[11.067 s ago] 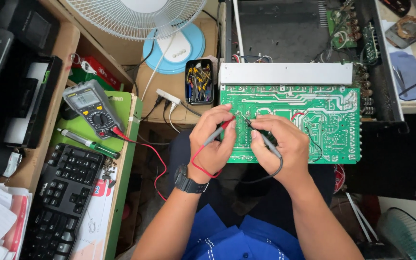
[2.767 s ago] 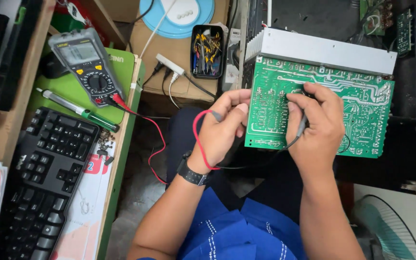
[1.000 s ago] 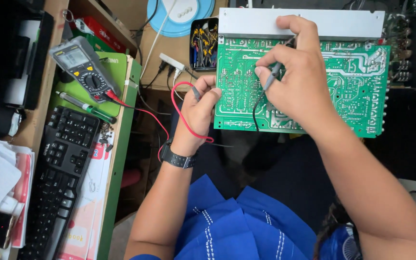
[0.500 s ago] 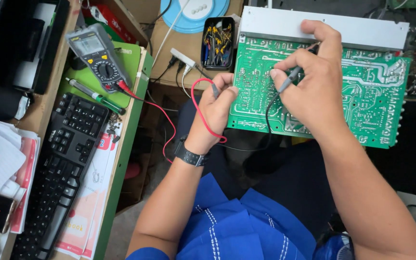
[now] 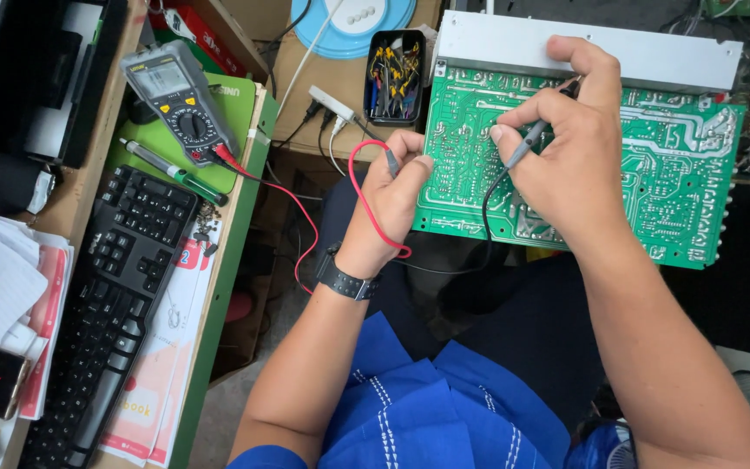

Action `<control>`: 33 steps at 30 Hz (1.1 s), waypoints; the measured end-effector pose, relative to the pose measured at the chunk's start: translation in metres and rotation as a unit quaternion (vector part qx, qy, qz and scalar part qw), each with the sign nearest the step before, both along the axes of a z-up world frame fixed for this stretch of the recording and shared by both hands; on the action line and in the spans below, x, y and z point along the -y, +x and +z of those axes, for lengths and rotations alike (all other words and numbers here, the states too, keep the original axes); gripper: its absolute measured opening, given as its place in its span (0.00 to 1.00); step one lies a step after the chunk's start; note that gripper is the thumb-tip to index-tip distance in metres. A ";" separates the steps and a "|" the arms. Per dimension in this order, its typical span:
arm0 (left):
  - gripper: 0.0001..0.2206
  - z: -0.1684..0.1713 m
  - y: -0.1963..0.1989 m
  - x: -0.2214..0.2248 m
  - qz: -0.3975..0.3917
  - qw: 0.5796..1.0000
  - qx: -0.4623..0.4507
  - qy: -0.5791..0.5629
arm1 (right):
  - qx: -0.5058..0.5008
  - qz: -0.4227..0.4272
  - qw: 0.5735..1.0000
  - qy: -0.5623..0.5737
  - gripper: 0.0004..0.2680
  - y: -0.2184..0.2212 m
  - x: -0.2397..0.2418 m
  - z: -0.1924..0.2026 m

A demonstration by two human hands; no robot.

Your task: Testing various points on a circuit board using a digital multimeter for diagnostics.

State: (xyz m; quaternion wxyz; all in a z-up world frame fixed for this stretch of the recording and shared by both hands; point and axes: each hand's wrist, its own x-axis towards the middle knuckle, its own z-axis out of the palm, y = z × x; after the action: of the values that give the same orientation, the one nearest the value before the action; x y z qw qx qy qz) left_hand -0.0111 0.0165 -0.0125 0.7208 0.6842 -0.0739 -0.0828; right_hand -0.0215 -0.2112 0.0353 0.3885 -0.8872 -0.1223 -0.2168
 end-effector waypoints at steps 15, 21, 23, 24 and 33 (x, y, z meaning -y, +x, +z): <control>0.04 0.000 0.001 0.000 -0.004 1.000 0.009 -0.005 | 0.000 0.000 1.000 0.006 0.03 -0.001 -0.001 0.003; 0.04 0.000 0.000 0.000 -0.007 1.000 0.011 -0.009 | 0.004 0.003 1.000 0.005 0.04 -0.002 -0.002 0.005; 0.04 0.000 0.000 0.000 -0.007 1.000 0.013 -0.007 | 0.004 0.003 1.000 0.005 0.04 -0.002 -0.002 0.006; 0.04 0.001 0.000 0.000 -0.008 1.000 0.015 -0.004 | 0.003 0.003 1.000 0.006 0.04 -0.003 -0.002 0.006; 0.04 0.003 0.000 -0.003 -0.011 1.000 0.002 -0.002 | 0.007 -0.008 1.000 0.025 0.04 -0.003 0.002 0.001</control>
State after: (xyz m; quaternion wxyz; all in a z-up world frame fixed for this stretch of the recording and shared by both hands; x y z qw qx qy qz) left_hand -0.0111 0.0192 -0.0091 0.7209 0.6823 -0.0827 -0.0891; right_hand -0.0249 -0.2133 0.0361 0.4078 -0.8766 -0.1130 -0.2291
